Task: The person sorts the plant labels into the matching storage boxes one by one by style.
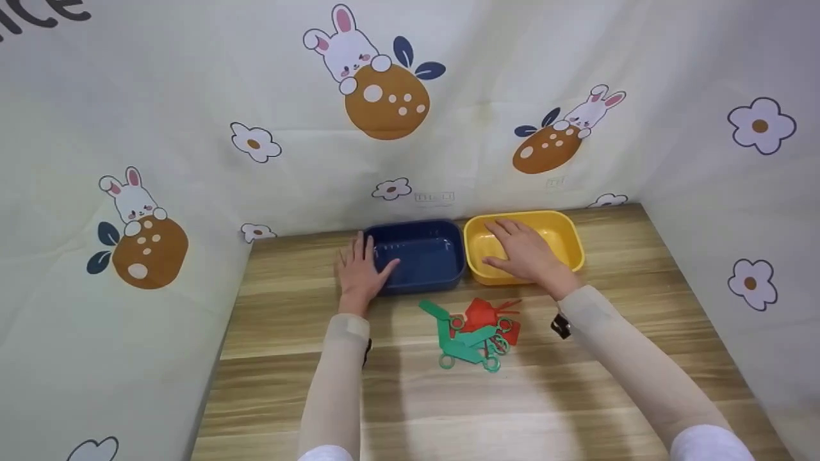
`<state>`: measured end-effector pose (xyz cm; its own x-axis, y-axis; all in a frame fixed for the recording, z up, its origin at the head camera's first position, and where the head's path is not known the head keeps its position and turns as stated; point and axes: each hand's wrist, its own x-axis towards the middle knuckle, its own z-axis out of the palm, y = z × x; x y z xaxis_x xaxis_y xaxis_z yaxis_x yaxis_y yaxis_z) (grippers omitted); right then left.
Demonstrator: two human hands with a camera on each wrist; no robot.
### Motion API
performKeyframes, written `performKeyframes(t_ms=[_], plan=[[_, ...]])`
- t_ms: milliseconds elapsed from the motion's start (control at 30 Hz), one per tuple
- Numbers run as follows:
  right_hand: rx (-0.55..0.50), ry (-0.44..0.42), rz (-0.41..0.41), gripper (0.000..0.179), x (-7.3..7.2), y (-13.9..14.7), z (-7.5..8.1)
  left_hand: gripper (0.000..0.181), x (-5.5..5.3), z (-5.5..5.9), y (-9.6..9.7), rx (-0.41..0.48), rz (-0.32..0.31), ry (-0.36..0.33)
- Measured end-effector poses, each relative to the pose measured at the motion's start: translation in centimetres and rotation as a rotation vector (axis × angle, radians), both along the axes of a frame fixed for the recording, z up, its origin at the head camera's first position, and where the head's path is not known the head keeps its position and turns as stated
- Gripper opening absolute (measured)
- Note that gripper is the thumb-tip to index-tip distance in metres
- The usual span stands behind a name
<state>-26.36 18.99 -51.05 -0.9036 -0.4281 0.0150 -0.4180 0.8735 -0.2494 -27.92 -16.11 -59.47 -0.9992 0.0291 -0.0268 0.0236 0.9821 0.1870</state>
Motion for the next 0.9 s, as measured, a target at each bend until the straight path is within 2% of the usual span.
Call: performKeyframes(t_ms=[200,533,900], plan=[[-0.021,0.002,0.009,0.078,0.4,-0.6,-0.1,0.097,-0.1,-0.5,-0.1,-0.009,0.005,-0.04],[-0.01,-0.002,0.034,0.074,1.3,-2.1,0.0,0.092,-0.1,-1.0,-0.1,0.05,0.005,-0.001],[-0.045,-0.003,0.099,0.063,3.1,-4.8,-0.3,0.09,-0.2,-1.5,-0.2,0.01,0.001,0.024]])
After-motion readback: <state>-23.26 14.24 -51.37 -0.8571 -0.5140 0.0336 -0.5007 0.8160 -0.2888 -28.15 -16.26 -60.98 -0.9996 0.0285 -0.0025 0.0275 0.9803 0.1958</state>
